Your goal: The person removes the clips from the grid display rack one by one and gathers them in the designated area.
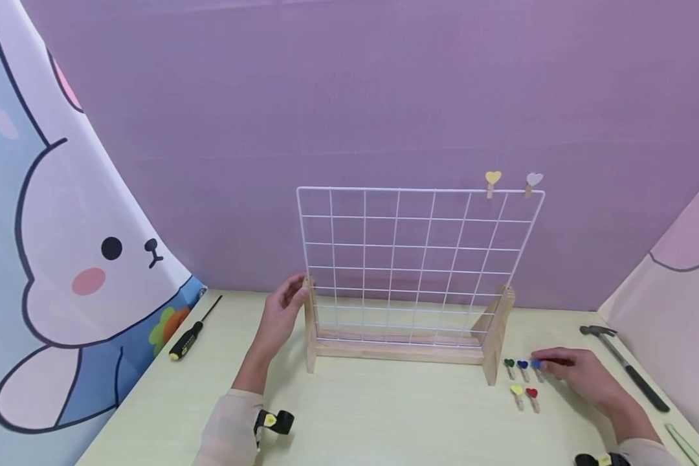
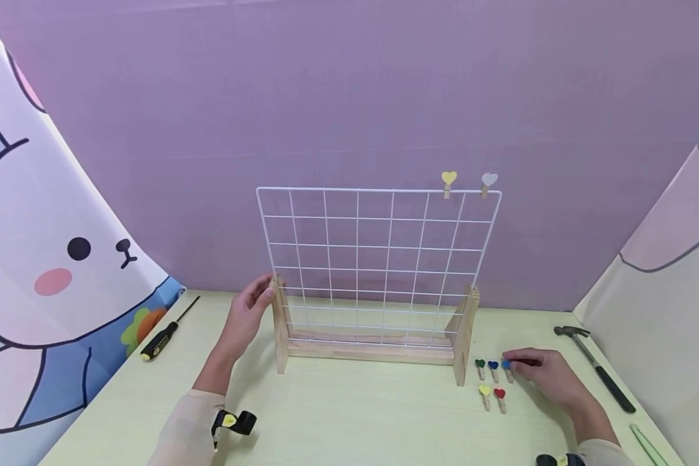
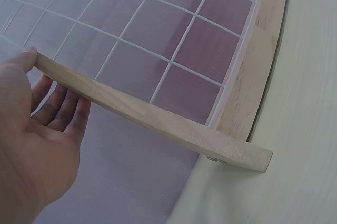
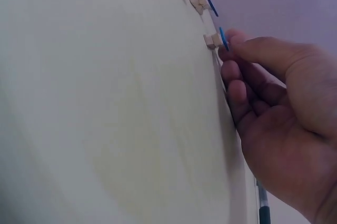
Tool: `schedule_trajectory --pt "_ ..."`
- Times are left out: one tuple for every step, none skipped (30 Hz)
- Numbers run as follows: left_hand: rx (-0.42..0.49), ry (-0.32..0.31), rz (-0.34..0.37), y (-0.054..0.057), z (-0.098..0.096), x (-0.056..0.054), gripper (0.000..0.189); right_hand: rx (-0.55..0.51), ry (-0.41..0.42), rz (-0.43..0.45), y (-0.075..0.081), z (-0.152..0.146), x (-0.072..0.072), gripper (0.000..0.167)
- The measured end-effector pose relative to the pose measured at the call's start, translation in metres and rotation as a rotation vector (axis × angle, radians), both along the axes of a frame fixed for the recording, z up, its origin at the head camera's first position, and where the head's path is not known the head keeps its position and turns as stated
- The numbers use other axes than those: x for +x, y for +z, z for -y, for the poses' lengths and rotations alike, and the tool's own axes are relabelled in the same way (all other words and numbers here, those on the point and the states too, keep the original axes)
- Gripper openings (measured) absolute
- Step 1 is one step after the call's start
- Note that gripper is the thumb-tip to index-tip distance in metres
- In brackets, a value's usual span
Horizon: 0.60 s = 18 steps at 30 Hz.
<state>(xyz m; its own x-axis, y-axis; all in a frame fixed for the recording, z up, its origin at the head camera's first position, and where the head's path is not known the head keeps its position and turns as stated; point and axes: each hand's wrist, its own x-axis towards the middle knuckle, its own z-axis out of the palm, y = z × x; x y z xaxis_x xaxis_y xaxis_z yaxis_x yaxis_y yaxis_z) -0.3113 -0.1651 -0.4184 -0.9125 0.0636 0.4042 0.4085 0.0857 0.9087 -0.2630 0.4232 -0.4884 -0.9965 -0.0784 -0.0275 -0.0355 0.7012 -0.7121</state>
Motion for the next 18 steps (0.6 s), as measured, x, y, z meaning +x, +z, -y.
schedule_trajectory --pt "0.001 -0.001 0.000 0.000 0.000 0.000 0.043 -0.001 -0.009 -0.002 0.000 -0.001 0.000 0.034" --pt "0.000 -0.001 0.000 0.000 0.000 0.000 0.043 -0.006 -0.012 -0.006 0.001 -0.002 0.001 0.035" --pt "-0.002 0.000 -0.001 0.000 0.000 0.000 0.043 -0.021 -0.015 -0.011 0.001 -0.003 0.001 0.036" --pt "-0.004 0.000 0.000 -0.001 0.000 0.000 0.043 -0.028 -0.008 -0.020 0.003 -0.004 0.001 0.037" --pt "-0.007 0.003 0.001 -0.001 0.000 0.000 0.043 -0.031 -0.005 -0.035 0.005 -0.006 0.001 0.037" --pt "-0.010 0.006 0.002 -0.001 0.000 0.000 0.043 -0.039 0.007 -0.047 0.008 -0.007 0.001 0.038" --pt "-0.011 0.008 0.005 -0.001 0.000 0.000 0.043 -0.041 0.015 -0.060 0.013 -0.008 0.000 0.039" --pt "-0.013 0.010 0.007 -0.001 0.000 0.000 0.043 -0.053 0.027 -0.076 0.018 -0.009 0.000 0.040" --pt "-0.017 0.014 0.009 -0.001 0.001 0.000 0.044 -0.060 0.030 -0.091 0.024 -0.009 -0.001 0.041" --pt "-0.017 0.015 0.010 -0.001 0.001 0.000 0.044 -0.052 0.028 -0.102 0.031 -0.009 -0.001 0.041" --pt "-0.017 0.016 0.010 -0.001 0.001 0.000 0.044 -0.052 0.025 -0.115 0.038 -0.008 -0.002 0.041" --pt "-0.015 0.015 0.010 -0.001 0.001 0.000 0.043 -0.056 0.027 -0.126 0.045 -0.008 -0.003 0.041" --pt "-0.014 0.014 0.010 -0.001 0.001 0.000 0.043 -0.055 0.021 -0.139 0.052 -0.007 -0.004 0.041" --pt "-0.012 0.014 0.009 -0.001 0.001 -0.001 0.043 -0.058 0.018 -0.153 0.060 -0.007 -0.004 0.040" --pt "-0.013 0.015 0.009 -0.001 0.000 -0.001 0.043 -0.047 0.014 -0.160 0.067 -0.007 -0.005 0.040" --pt "-0.012 0.015 0.011 -0.001 0.000 -0.001 0.043 -0.040 0.015 -0.169 0.075 -0.007 -0.006 0.040" --pt "-0.015 0.016 0.012 -0.001 0.000 -0.002 0.043 -0.035 0.015 -0.179 0.084 -0.006 -0.006 0.041" --pt "-0.020 0.017 0.015 -0.002 0.001 -0.002 0.044 -0.024 0.012 -0.185 0.092 -0.006 -0.007 0.042"
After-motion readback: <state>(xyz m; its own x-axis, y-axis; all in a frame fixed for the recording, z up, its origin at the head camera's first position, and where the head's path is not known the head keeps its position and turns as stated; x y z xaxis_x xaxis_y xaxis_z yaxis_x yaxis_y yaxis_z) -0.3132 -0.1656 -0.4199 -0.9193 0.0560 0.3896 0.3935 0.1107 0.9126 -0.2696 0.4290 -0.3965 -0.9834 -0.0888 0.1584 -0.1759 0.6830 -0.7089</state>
